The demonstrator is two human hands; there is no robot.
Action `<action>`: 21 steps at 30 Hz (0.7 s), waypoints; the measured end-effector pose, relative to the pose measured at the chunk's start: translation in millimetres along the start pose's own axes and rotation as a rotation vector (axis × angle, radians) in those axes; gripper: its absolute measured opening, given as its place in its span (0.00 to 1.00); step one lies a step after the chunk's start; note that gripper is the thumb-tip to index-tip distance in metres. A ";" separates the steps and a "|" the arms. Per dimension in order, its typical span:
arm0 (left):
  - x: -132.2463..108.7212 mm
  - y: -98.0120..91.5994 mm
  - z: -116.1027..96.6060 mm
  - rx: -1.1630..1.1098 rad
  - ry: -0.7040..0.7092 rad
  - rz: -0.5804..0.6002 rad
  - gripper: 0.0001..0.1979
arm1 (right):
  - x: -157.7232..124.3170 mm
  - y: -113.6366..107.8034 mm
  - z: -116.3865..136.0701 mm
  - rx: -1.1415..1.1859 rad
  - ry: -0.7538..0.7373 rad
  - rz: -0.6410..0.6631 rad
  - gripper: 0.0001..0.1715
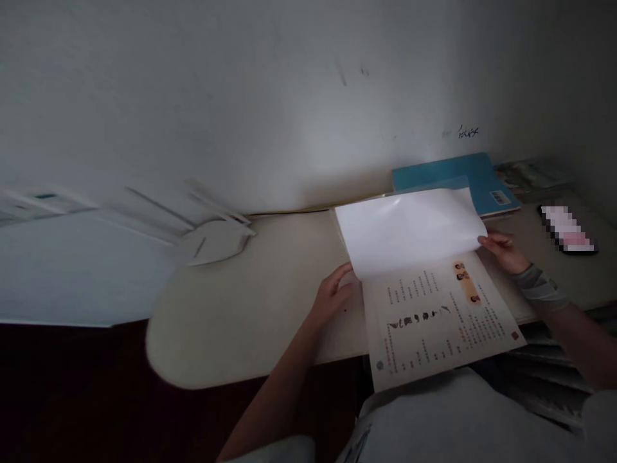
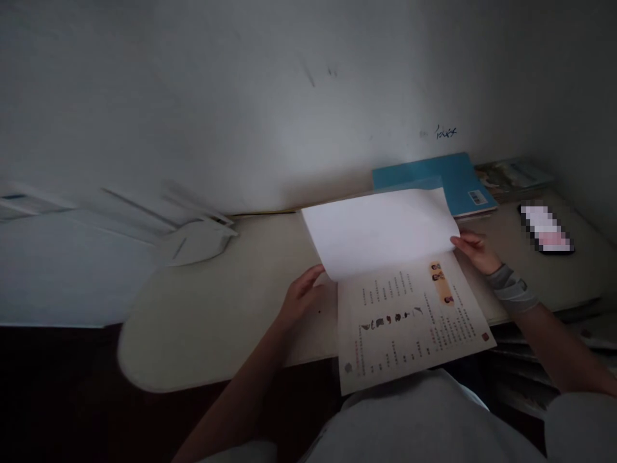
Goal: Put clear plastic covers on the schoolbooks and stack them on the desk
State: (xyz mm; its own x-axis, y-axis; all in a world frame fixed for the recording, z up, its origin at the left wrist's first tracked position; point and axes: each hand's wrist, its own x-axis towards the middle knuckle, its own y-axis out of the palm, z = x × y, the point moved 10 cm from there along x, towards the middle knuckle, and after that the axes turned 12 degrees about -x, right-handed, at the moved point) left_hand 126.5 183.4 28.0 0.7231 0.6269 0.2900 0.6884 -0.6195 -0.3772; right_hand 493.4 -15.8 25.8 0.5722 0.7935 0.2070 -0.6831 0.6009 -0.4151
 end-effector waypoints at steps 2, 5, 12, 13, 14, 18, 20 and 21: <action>3.7 -0.9 2.9 -0.128 -0.085 -0.090 0.20 | 3.5 0.7 1.7 0.121 0.007 -0.031 0.16; 2.8 13.1 13.8 -0.162 -0.224 -0.183 0.22 | 9.2 7.1 4.2 0.223 0.033 -0.067 0.18; -15.0 26.9 37.6 -0.118 -0.338 -0.170 0.32 | 11.2 22.1 5.6 0.099 0.089 -0.008 0.27; -15.2 23.3 37.3 -0.117 -0.321 -0.169 0.33 | 12.2 21.0 7.1 0.087 0.091 0.002 0.28; -15.0 21.0 37.9 -0.121 -0.319 -0.158 0.34 | 14.0 19.5 9.2 0.106 0.093 0.014 0.27; -11.2 29.9 37.6 -0.163 -0.342 -0.032 0.34 | 24.7 16.9 20.0 0.323 0.122 0.093 0.24; -7.1 37.5 25.6 -0.169 -0.279 0.045 0.36 | 28.1 19.5 24.9 0.339 0.122 0.145 0.24; -4.4 39.1 15.2 -0.158 -0.223 0.081 0.38 | 28.9 19.9 27.7 0.319 0.101 0.155 0.24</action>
State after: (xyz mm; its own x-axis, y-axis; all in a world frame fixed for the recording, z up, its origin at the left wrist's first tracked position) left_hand 149.4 163.6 -1.4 0.7580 0.6496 0.0577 0.6417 -0.7271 -0.2442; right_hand 483.7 21.7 48.1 0.4819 0.8736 0.0677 -0.8633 0.4866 -0.1341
